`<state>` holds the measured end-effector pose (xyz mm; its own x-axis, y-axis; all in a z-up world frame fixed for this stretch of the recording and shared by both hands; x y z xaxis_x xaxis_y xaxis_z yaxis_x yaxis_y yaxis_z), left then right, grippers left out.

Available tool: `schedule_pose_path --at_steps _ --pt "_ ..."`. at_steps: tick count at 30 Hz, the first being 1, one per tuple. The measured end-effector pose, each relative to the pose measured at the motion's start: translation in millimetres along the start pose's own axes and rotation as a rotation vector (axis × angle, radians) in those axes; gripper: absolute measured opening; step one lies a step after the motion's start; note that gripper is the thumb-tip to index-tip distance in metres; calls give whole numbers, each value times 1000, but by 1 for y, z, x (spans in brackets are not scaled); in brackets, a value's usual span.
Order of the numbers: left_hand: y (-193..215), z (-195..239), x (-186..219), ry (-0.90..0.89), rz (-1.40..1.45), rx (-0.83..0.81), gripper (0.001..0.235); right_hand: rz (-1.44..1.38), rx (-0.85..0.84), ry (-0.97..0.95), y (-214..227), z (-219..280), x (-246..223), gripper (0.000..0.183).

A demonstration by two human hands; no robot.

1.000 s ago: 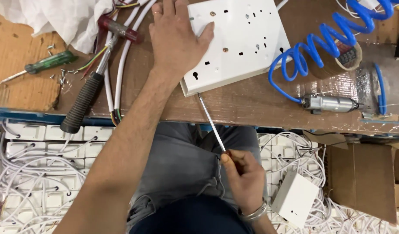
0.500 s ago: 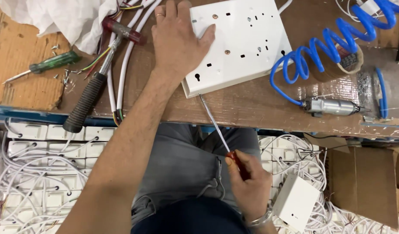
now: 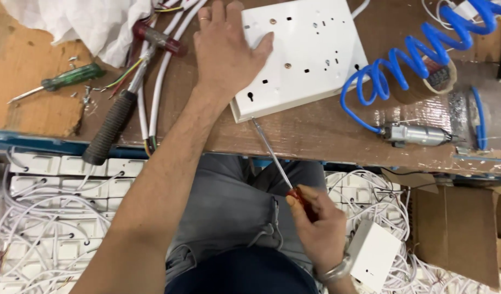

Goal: The person assembles a white electrical box by inserting and tightening screws with a manual screwdriver and a pneumatic screwdriver. They alternate between tools to secure multiple screws on the box, then flip the box to inspect the assembly.

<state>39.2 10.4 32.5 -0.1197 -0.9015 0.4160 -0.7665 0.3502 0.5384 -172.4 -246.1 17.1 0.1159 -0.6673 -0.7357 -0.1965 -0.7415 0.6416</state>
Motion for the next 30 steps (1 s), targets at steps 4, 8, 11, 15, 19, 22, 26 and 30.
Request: schedule_pose_path --at_steps 4,8,11,15,19,22,26,30 --pt "5 4 5 5 46 30 58 43 13 -34 -4 5 16 23" --pt "6 3 5 -18 28 38 63 -1201 -456 -955 -40 22 75 24" --pt "2 1 3 -15 28 32 61 -1216 -495 -907 -43 19 74 25" --pt "1 1 1 5 68 23 56 -279 -131 -338 -4 -1 25 35" --pt "10 0 7 -13 78 67 54 35 45 -3 0 3 1 28" --pt "12 1 8 6 60 49 61 -579 -180 -597 -21 10 45 22" --pt "10 0 9 6 68 58 68 -1416 -543 -1049 -44 27 72 22" --pt "8 1 3 14 73 13 56 -523 -227 -492 -16 8 28 27"
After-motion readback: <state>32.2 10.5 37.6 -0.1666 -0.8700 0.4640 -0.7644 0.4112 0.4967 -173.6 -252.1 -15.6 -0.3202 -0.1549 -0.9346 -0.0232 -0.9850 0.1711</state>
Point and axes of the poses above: each hand's wrist, its own z-axis away from the middle knuckle, its own y-axis out of the back of the hand, x = y × z, the point moved 5 cm from there along -z, towards the middle knuckle, and after that the axes turned 7 degrees about x, right-handed, at the moved point
